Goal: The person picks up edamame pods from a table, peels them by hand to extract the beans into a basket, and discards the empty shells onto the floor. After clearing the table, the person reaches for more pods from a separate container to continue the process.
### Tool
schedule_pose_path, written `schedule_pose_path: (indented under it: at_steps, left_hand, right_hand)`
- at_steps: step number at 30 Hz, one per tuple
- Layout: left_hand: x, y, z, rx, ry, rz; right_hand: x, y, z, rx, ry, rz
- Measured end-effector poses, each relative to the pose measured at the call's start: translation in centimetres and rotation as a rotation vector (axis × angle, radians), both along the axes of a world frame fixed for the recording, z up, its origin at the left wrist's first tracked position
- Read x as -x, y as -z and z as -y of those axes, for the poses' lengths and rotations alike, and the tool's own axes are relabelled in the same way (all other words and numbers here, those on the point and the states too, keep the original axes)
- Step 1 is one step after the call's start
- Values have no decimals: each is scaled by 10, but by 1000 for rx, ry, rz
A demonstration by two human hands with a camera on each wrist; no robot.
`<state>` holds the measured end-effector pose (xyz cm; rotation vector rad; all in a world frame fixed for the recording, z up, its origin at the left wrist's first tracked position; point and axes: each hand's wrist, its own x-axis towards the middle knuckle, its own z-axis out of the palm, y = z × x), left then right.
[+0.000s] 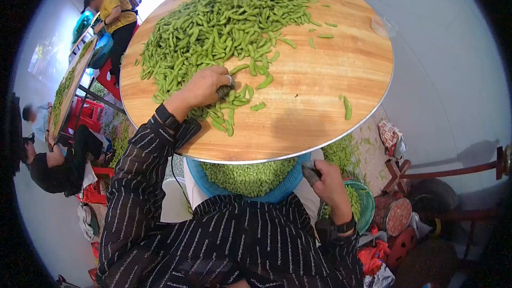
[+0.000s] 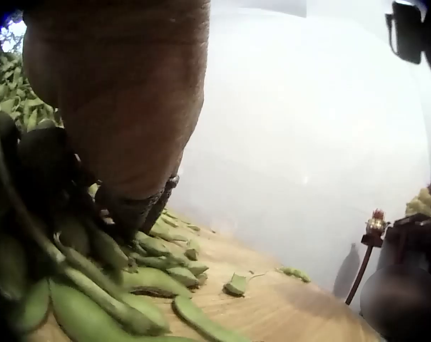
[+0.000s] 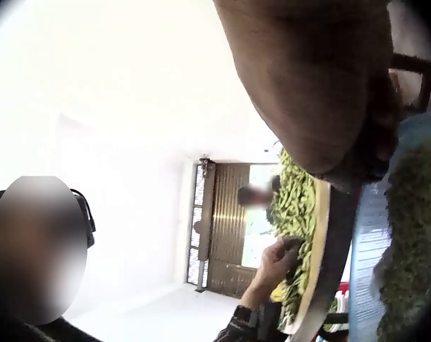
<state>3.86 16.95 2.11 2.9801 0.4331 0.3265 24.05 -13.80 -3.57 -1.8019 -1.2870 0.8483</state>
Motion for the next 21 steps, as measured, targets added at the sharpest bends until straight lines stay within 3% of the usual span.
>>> schedule_pose_path:
  at_steps: [6, 9, 11, 12, 13, 16, 17, 19, 20, 21]
  left_hand:
    - [-1, 4, 1, 65, 6, -13]
    - [-5, -8, 5, -26, -14, -167]
    - [-7, -20, 13, -35, -114, -181]
    - [-5, -21, 14, -103, -46, 6]
    - [-6, -22, 16, -104, -38, 7]
    - [1, -32, 45, 208, -268, 361]
    - [4, -35, 61, 210, -265, 359]
    - [11, -35, 93, 377, -179, 382]
    - [14, -30, 105, 384, -178, 376]
    - [17, -26, 116, 337, -104, 403]
  right_hand:
    - [29, -25, -29, -164, -111, -184]
    - [39, -29, -34, -180, -111, -256]
    - [44, -29, -34, -198, -80, -293]
    - [44, -29, -35, -204, -65, -347]
    - [44, -30, -37, -214, -50, -402]
    - [48, -39, -46, -184, -40, -567]
    - [51, -44, -52, -183, -36, -567]
    - [59, -52, -65, -190, -69, -972]
    - [65, -56, -72, -185, -63, -976]
    - [70, -60, -78, -225, -90, -1130]
